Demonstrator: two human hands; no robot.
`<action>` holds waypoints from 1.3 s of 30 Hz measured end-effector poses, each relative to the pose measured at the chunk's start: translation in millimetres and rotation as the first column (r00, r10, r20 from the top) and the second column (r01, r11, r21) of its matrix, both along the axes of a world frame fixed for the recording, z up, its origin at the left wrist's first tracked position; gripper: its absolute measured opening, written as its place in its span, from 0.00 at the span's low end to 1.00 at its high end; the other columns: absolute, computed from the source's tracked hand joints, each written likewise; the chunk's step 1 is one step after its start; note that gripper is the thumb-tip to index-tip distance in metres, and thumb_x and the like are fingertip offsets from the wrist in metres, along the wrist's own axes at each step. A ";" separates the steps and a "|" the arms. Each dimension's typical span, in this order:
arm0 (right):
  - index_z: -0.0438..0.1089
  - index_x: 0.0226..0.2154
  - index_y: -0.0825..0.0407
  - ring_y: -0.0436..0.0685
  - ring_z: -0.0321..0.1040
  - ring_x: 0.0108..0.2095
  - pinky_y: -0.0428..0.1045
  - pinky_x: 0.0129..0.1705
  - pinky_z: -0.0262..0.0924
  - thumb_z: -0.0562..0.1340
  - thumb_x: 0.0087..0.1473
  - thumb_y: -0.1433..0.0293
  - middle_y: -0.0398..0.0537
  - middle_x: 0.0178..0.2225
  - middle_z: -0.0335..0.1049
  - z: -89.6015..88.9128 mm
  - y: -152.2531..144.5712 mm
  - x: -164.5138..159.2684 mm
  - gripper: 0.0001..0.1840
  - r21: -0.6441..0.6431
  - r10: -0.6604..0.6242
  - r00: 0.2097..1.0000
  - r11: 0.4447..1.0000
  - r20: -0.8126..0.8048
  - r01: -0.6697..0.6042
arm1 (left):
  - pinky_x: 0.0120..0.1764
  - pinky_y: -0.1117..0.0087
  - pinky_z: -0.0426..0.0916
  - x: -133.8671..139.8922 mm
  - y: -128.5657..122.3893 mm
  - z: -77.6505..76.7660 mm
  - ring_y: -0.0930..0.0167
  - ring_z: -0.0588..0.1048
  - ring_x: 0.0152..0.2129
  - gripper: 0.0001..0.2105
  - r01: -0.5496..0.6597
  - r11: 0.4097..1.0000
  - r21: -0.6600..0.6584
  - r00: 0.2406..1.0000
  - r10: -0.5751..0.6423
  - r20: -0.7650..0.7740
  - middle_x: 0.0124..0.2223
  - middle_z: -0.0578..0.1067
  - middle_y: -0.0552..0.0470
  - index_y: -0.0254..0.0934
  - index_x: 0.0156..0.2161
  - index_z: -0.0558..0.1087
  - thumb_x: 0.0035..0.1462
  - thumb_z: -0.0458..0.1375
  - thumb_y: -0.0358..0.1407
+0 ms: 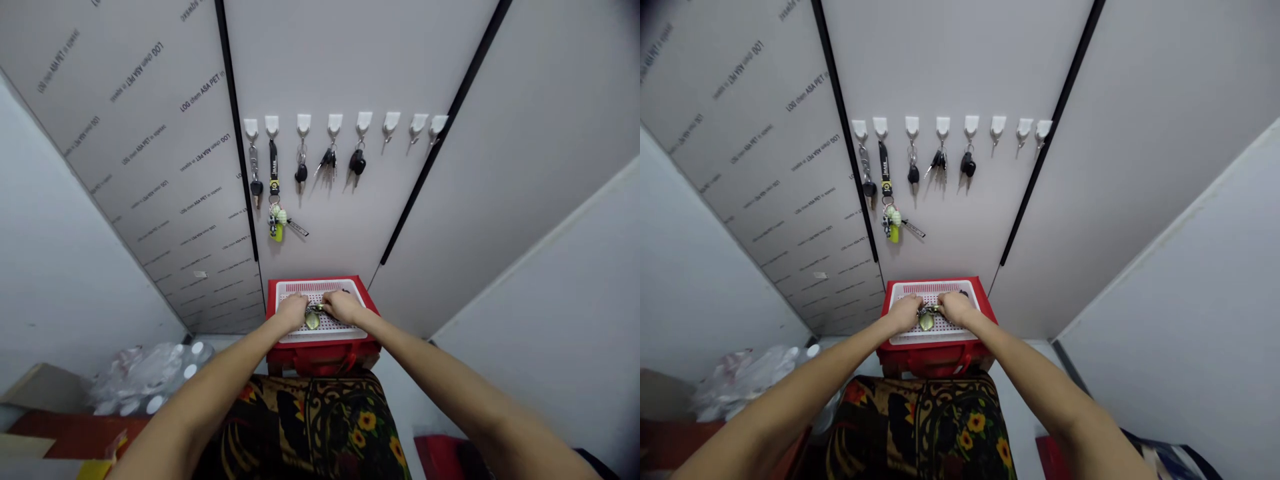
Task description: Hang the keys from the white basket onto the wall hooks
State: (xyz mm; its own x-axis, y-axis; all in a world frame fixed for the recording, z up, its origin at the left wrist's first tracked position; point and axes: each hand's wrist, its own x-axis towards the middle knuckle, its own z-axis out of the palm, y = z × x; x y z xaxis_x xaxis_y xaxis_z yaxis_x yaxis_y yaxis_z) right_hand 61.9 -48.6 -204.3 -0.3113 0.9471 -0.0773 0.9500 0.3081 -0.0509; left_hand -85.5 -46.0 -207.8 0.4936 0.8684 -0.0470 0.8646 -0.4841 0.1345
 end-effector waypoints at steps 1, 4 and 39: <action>0.64 0.26 0.52 0.52 0.61 0.28 0.44 0.26 0.48 0.48 0.43 0.66 0.48 0.27 0.67 0.1 0.0 0.1 0.12 -0.010 -0.002 1.000 1.000 -0.014 0.002 | 0.31 0.70 0.60 -1.8 2.2 -1.5 0.68 0.66 0.31 0.12 -0.010 1.000 0.001 1.000 0.010 0.005 0.35 0.67 0.44 0.34 0.32 0.65 0.40 0.45 0.25; 0.64 0.26 0.53 0.51 0.61 0.28 0.43 0.26 0.48 0.49 0.42 0.67 0.48 0.27 0.67 0.7 0.3 -0.1 0.12 -0.040 0.012 0.998 0.999 -0.059 -0.015 | 0.31 0.72 0.60 -6.0 9.3 -5.0 0.69 0.66 0.30 0.11 -0.008 1.000 -0.012 0.999 0.009 0.053 0.33 0.68 0.45 0.33 0.30 0.65 0.38 0.46 0.24; 0.58 0.18 0.57 0.41 0.57 0.13 0.39 0.17 0.58 0.53 0.41 0.76 0.37 0.12 0.56 258.1 63.2 66.6 0.05 0.056 0.135 -0.098 0.821 -0.986 0.568 | 0.35 0.75 0.62 98.1 50.8 210.7 0.76 0.66 0.30 0.19 0.046 0.991 0.128 0.477 -0.134 0.869 0.38 0.67 0.49 0.34 0.42 0.61 0.39 0.51 0.27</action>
State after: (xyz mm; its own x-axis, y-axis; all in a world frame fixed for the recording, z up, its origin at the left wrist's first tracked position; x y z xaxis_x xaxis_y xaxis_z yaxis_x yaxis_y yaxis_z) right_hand 128.6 14.5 53.8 0.5049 0.7789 0.3721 0.0402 0.4094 -0.9115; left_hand 12.6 4.8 2.9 0.3163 0.7952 0.5173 0.2724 -0.5984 0.7534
